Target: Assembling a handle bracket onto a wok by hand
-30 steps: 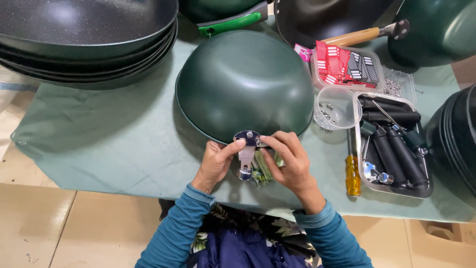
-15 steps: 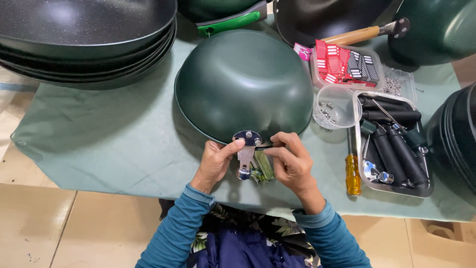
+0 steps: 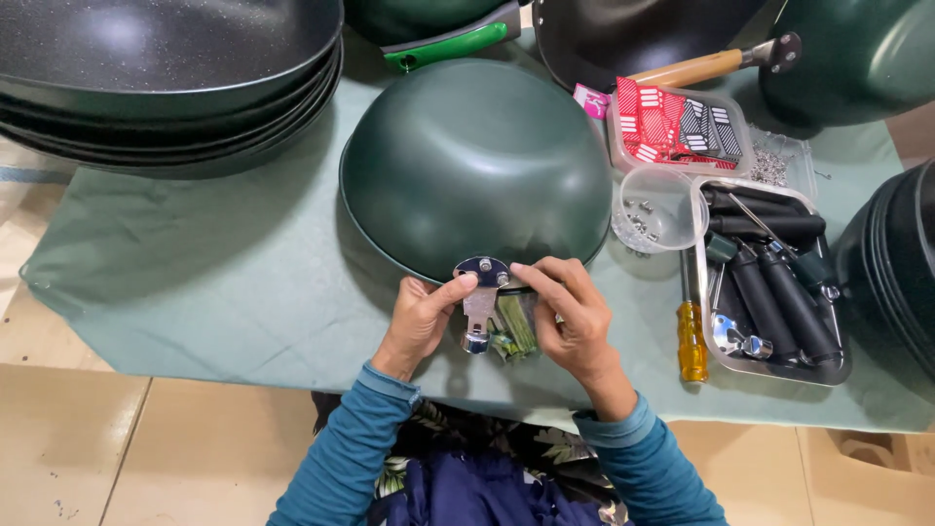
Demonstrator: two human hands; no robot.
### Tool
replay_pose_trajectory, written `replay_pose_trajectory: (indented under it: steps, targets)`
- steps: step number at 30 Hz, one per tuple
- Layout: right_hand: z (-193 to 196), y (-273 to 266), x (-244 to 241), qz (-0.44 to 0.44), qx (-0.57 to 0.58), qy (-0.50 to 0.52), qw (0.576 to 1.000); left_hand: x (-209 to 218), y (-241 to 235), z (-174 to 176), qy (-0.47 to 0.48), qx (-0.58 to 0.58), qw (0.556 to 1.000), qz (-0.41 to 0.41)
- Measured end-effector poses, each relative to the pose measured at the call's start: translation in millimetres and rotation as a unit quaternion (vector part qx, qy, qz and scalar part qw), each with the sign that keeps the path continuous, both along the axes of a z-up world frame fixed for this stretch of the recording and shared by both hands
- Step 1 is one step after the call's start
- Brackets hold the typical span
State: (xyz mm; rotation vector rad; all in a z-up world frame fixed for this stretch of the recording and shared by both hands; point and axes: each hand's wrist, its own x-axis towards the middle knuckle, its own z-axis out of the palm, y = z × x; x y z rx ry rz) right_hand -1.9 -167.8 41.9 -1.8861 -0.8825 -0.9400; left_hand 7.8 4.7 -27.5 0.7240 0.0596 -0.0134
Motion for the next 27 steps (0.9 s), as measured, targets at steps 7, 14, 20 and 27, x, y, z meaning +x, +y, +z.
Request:
replay_pose_trajectory:
  steps: [7,14,20,27]
  targets:
    - [-6,-3,0,0.007,-0.004,0.01,1.0,-3,3,17,0.0,0.002,1.0,0.001]
    - [-11,-4,-1,0.018,0.005,0.012,1.0,-5,3,13,0.003,0.009,1.0,-0.001]
    - [-14,-4,-2,0.015,0.007,0.022,1.0,-5,4,2,0.013,0.012,1.0,-0.004]
    - [-18,-7,-9,0.009,0.0,0.056,0.998,-7,3,-37,0.043,0.044,0.998,-0.024]
